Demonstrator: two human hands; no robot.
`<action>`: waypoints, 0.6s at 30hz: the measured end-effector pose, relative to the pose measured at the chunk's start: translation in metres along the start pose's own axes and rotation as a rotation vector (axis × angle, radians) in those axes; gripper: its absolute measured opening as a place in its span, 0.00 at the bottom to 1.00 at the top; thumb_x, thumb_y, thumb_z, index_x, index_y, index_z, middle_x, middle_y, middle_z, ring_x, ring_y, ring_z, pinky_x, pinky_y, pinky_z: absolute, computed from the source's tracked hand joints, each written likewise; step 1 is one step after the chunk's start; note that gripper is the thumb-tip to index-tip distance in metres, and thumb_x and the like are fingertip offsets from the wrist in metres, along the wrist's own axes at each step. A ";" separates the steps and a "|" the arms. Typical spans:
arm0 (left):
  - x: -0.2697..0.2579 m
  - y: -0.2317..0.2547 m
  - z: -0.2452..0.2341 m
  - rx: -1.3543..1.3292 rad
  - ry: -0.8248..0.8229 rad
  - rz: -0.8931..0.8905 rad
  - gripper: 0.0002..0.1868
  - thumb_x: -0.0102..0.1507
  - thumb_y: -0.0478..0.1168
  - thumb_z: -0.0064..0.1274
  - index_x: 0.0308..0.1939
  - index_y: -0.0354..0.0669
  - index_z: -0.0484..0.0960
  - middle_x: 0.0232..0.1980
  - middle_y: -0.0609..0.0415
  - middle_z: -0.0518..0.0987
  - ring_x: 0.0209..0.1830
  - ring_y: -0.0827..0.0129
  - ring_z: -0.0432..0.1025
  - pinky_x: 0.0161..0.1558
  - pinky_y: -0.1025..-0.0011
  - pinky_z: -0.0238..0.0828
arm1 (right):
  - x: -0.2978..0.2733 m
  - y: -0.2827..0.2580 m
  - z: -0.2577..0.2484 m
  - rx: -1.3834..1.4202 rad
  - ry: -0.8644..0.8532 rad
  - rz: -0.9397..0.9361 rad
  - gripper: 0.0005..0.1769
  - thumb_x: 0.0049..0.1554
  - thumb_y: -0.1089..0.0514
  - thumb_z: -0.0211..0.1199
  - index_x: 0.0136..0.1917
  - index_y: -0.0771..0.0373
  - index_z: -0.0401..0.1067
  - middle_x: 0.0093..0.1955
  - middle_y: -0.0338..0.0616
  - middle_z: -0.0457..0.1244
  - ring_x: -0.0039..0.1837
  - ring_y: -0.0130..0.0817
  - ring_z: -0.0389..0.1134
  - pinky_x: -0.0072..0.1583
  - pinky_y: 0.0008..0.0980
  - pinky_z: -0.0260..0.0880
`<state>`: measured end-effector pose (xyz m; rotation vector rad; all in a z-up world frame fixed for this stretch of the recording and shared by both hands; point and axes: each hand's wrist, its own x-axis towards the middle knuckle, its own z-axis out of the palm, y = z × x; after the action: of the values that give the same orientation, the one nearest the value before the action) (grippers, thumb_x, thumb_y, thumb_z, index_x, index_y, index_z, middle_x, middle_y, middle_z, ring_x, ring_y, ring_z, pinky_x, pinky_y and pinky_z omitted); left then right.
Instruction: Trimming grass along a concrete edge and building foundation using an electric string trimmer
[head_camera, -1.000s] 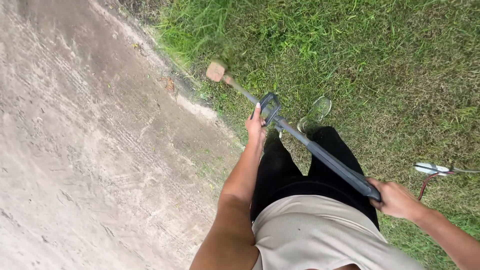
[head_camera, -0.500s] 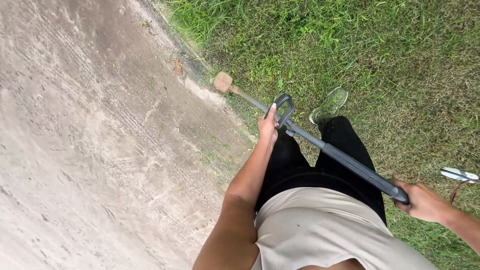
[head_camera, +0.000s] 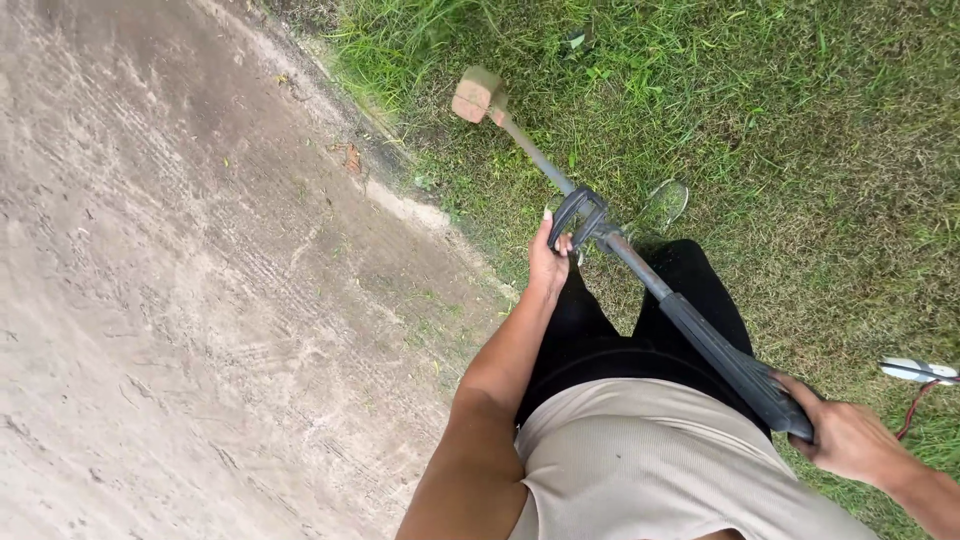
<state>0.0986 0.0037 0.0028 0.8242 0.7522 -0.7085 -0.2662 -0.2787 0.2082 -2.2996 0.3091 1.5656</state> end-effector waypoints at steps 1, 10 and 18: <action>0.005 0.008 -0.004 -0.002 -0.002 0.008 0.14 0.70 0.48 0.54 0.42 0.40 0.84 0.13 0.62 0.70 0.14 0.74 0.65 0.44 0.70 0.73 | 0.005 -0.009 -0.014 -0.005 0.006 -0.004 0.59 0.50 0.50 0.69 0.83 0.42 0.34 0.34 0.29 0.76 0.18 0.14 0.58 0.21 0.11 0.59; 0.034 0.127 -0.045 -0.012 0.203 0.094 0.15 0.71 0.46 0.53 0.51 0.36 0.80 0.13 0.64 0.71 0.09 0.78 0.65 0.18 0.78 0.74 | 0.060 -0.104 -0.156 0.130 -0.177 -0.037 0.42 0.57 0.58 0.66 0.78 0.46 0.50 0.44 0.41 0.77 0.21 0.18 0.63 0.22 0.15 0.62; 0.064 0.187 -0.077 0.057 0.323 0.189 0.18 0.65 0.52 0.59 0.26 0.53 0.71 0.12 0.67 0.60 0.11 0.80 0.55 0.20 0.77 0.57 | 0.080 -0.162 -0.238 0.254 -0.120 -0.183 0.25 0.51 0.54 0.65 0.62 0.46 0.70 0.37 0.37 0.73 0.31 0.30 0.70 0.35 0.33 0.70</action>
<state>0.2568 0.1439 -0.0141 1.0623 0.9316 -0.4329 0.0253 -0.2236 0.2389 -1.9744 0.2437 1.4734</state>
